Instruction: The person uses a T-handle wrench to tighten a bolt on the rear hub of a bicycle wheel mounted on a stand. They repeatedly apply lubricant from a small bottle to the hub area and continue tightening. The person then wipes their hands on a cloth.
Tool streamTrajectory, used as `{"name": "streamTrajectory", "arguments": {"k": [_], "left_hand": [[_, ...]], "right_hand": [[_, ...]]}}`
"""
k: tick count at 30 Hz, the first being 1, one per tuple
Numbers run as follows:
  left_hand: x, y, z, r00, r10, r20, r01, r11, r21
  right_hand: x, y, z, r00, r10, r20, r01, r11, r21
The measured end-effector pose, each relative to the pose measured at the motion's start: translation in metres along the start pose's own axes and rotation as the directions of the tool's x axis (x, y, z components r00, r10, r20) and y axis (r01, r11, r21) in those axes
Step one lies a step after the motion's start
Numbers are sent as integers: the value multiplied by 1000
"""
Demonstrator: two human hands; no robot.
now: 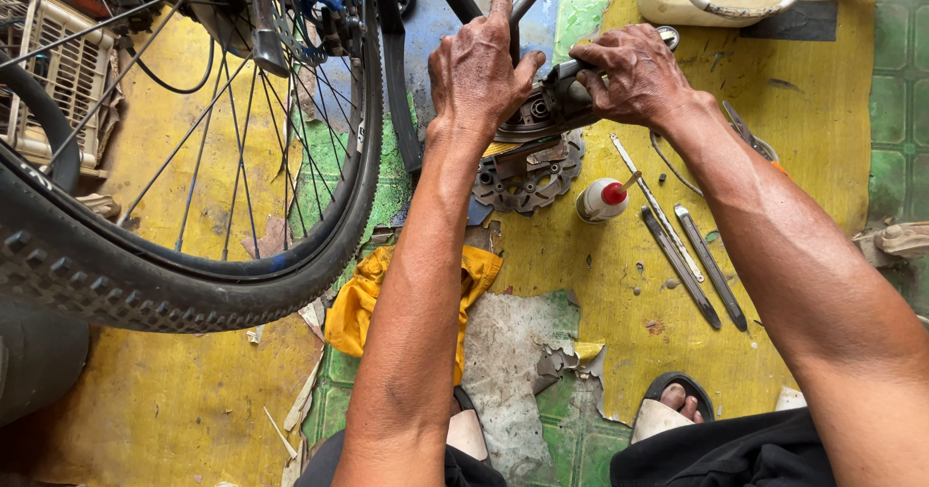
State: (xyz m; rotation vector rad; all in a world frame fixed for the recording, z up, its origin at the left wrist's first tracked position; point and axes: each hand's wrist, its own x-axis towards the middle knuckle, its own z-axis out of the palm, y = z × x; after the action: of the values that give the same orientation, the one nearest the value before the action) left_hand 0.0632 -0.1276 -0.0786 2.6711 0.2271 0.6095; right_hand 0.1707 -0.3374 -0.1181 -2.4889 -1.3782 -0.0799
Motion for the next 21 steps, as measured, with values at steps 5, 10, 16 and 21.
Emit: {"name": "streamTrajectory", "arguments": {"k": [5,10,16,21], "left_hand": [[0,0,-1,1000,-2,11,2,1000,15],[1,1,-2,1000,-1,13,0,1000,21],[1,1,-1,1000,-3,12,2,1000,18],[1,0,0,1000,-2,15,2,1000,22]], "right_hand": [[1,0,1,1000,-13,-12,13,1000,-18],[1,0,1,1000,13,19,-13,1000,-11],[-1,0,0,1000,-7,-14,7,1000,-15],[0,0,0,1000,8,3,-8,1000,-11]]}}
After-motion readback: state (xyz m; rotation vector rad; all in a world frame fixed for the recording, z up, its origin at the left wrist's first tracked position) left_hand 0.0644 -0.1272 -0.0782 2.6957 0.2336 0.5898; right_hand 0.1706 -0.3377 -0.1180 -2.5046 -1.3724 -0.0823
